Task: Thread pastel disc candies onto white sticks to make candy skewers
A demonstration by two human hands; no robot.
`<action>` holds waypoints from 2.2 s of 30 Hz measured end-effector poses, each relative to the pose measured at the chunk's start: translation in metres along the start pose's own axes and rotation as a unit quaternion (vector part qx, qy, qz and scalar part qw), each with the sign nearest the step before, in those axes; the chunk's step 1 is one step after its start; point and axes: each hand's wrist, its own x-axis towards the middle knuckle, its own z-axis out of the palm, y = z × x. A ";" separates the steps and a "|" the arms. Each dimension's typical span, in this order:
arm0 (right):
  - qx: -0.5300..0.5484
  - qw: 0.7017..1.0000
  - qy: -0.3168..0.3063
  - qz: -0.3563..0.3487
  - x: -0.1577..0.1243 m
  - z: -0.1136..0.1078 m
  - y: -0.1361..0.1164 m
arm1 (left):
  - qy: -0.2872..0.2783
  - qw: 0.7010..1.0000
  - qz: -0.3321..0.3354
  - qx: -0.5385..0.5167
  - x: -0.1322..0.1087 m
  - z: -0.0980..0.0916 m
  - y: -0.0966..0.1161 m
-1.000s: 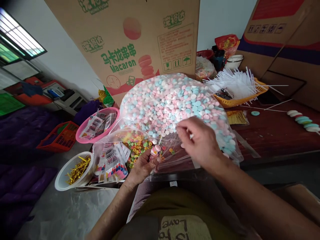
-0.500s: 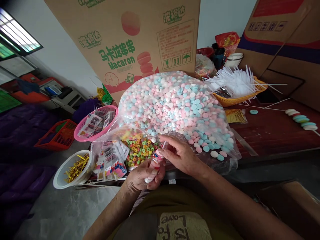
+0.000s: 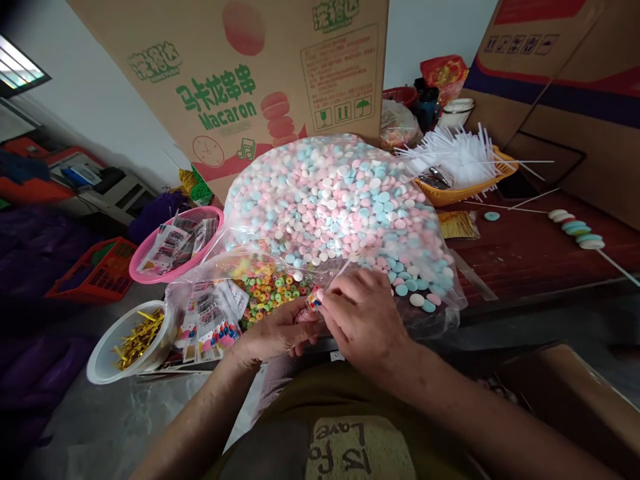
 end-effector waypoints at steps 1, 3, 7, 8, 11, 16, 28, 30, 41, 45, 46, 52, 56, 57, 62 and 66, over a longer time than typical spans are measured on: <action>0.007 1.000 0.002 0.024 -0.004 0.009 -0.002 | 0.043 0.998 0.033 0.009 0.000 0.005 0.000; 0.033 0.997 0.022 0.060 -0.012 0.025 -0.003 | 0.128 0.986 0.100 0.037 0.000 0.014 -0.002; 0.124 0.986 0.034 0.105 -0.018 0.040 0.001 | 0.256 0.952 0.148 0.076 0.002 0.026 -0.010; 0.137 0.984 0.027 0.108 -0.017 0.042 0.001 | 0.275 0.948 0.143 0.076 0.003 0.027 -0.012; 0.103 0.992 0.019 0.076 -0.015 0.044 -0.001 | 0.304 0.942 0.118 0.076 0.005 0.030 -0.015; 0.082 0.994 0.010 0.066 -0.015 0.042 0.008 | 0.238 0.963 0.122 0.044 0.002 0.023 -0.012; -0.003 0.996 -0.067 -0.052 -0.002 -0.001 0.041 | -0.023 0.999 -0.029 0.014 -0.002 -0.012 0.004; 0.038 0.985 -0.164 -0.046 -0.007 0.007 0.044 | -0.037 0.999 -0.013 -0.018 -0.004 -0.027 0.011; 0.702 0.477 -0.314 0.425 -0.025 0.044 -0.008 | 0.124 0.857 0.210 -0.454 0.023 -0.011 -0.007; 0.701 0.492 -0.311 0.412 -0.026 0.048 -0.013 | 0.147 0.818 0.173 -0.528 0.028 -0.002 0.005; 0.664 0.552 -0.310 0.397 -0.027 0.049 -0.013 | 0.159 0.810 0.162 -0.540 0.029 -0.003 0.008; 0.241 0.937 -0.193 0.163 -0.040 0.058 -0.008 | 0.271 0.778 0.074 -0.563 0.029 -0.005 0.012; 0.141 0.968 -0.158 0.133 -0.046 0.065 -0.010 | 0.290 0.761 0.036 -0.579 0.032 0.000 0.010; 0.160 0.964 -0.160 0.141 -0.045 0.065 -0.012 | 0.287 0.762 0.030 -0.580 0.033 0.002 0.009; 0.342 0.868 -0.215 0.289 -0.032 0.059 -0.021 | 0.230 0.791 0.046 -0.566 0.035 0.017 0.003; 0.415 0.800 -0.194 0.388 -0.027 0.054 -0.018 | 0.328 0.834 0.098 -0.432 0.029 0.021 -0.016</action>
